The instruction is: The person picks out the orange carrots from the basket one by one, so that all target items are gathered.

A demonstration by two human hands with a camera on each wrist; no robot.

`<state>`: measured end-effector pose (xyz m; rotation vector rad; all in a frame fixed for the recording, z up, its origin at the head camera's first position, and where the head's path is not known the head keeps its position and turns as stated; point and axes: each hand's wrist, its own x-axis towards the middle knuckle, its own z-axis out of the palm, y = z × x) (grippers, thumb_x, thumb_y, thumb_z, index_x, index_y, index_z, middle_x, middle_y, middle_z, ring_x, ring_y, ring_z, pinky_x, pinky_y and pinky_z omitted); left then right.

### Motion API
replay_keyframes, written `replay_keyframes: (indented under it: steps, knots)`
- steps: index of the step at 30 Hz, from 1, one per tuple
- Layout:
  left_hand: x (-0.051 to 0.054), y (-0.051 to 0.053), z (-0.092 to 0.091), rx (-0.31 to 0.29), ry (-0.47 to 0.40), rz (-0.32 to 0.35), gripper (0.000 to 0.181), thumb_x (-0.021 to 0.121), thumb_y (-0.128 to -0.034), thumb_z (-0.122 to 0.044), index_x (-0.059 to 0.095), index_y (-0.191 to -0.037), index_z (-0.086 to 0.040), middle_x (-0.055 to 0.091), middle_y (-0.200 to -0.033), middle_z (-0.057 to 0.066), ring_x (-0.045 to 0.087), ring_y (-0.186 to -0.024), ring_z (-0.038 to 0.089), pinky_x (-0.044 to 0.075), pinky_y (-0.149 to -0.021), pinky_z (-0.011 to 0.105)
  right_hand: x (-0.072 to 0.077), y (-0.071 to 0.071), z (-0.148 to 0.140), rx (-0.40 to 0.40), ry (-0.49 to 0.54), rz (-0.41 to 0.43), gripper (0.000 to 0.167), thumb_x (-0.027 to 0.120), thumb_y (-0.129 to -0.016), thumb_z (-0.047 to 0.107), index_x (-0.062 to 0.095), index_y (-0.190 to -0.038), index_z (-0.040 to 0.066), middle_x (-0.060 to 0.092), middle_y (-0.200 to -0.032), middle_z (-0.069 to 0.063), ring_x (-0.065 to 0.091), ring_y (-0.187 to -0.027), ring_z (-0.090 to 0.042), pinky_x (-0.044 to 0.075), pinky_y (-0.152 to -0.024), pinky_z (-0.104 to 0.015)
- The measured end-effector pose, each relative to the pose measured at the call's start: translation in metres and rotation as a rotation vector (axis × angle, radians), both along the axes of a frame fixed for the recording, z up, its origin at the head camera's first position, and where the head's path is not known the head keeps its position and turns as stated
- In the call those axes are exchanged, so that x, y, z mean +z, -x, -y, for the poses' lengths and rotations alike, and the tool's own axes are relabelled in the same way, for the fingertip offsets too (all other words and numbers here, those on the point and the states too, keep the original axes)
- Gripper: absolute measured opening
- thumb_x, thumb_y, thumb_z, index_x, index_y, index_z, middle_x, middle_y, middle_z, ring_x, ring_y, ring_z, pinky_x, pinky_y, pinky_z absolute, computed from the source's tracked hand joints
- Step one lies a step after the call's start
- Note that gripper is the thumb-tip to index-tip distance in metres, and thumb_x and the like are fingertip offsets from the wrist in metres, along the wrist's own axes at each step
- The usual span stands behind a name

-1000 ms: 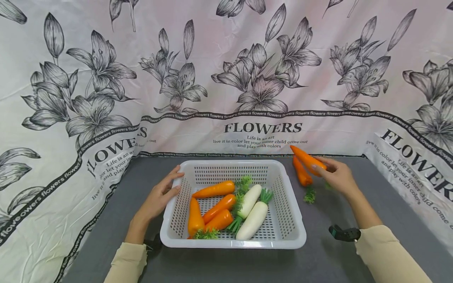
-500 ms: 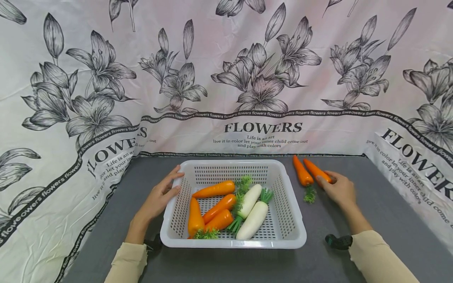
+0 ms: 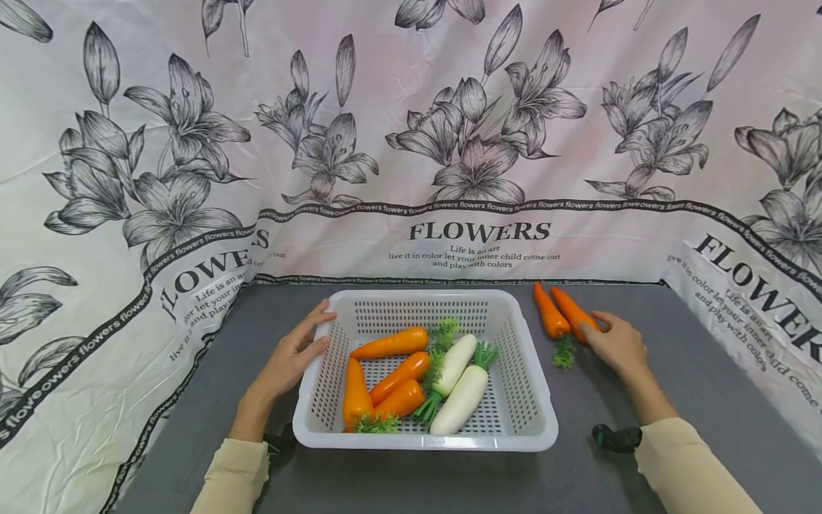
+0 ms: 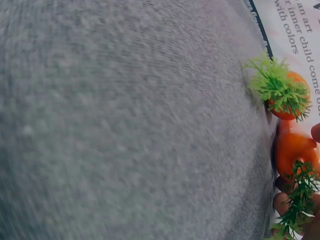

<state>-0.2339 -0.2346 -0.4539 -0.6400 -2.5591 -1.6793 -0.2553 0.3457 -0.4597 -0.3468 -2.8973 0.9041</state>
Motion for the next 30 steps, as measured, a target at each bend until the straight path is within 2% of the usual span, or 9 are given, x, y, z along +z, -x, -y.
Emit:
replay_keyframes:
  steps: [3,10,14,19,26,30]
  knots:
    - [0.0,0.001,0.001,-0.002,-0.003,-0.003,0.047,0.052,-0.106,-0.021,0.046,-0.152,-0.013,0.017,-0.173,0.001,0.064,-0.108,0.043,0.063,-0.068,0.031,0.002,0.0,-0.001,0.014,0.012,0.009,0.066,0.044,-0.102,0.047,0.048,-0.149,0.001,0.056,-0.137,-0.035,0.057,-0.113,-0.05,0.038,-0.089,-0.067]
    - [0.001,0.0,0.0,0.001,0.006,-0.001,0.046,0.052,-0.1061,-0.022,0.046,-0.152,-0.014,0.017,-0.172,0.001,0.065,-0.107,0.037,0.063,-0.069,0.032,-0.001,0.001,0.0,0.044,-0.014,-0.042,0.066,0.048,-0.102,0.05,0.053,-0.144,-0.001,0.06,-0.131,-0.036,0.061,-0.106,-0.047,0.045,-0.08,-0.06]
    - [0.001,0.0,0.0,0.001,0.006,-0.006,0.046,0.052,-0.1062,-0.021,0.046,-0.151,-0.013,0.017,-0.172,0.002,0.065,-0.106,0.034,0.064,-0.069,0.032,-0.002,0.003,0.004,0.031,-0.019,-0.047,0.068,0.049,-0.102,0.052,0.052,-0.145,-0.001,0.06,-0.131,-0.035,0.06,-0.109,-0.048,0.045,-0.085,-0.063]
    - [0.0,0.0,0.0,-0.002,0.004,0.0,0.046,0.052,-0.106,-0.021,0.047,-0.151,-0.015,0.017,-0.172,0.001,0.064,-0.107,0.038,0.063,-0.069,0.031,-0.002,0.004,0.007,0.016,-0.007,-0.029,0.07,0.047,-0.102,0.054,0.05,-0.147,0.0,0.058,-0.134,-0.036,0.057,-0.114,-0.05,0.038,-0.092,-0.069]
    - [0.0,0.001,0.0,-0.004,0.001,-0.005,0.046,0.052,-0.1059,-0.02,0.047,-0.151,-0.016,0.017,-0.172,0.002,0.064,-0.108,0.043,0.064,-0.069,0.031,-0.001,0.003,0.008,-0.005,-0.023,-0.053,0.073,0.046,-0.101,0.058,0.052,-0.145,0.0,0.06,-0.132,-0.035,0.057,-0.116,-0.051,0.036,-0.092,-0.069]
    - [-0.001,0.001,0.001,-0.003,-0.002,-0.007,0.046,0.052,-0.1059,-0.02,0.047,-0.151,-0.016,0.018,-0.172,0.001,0.064,-0.109,0.041,0.064,-0.069,0.031,-0.001,0.002,0.007,-0.009,-0.025,-0.069,0.076,0.046,-0.1,0.061,0.053,-0.144,0.0,0.062,-0.131,-0.034,0.056,-0.117,-0.052,0.036,-0.092,-0.069]
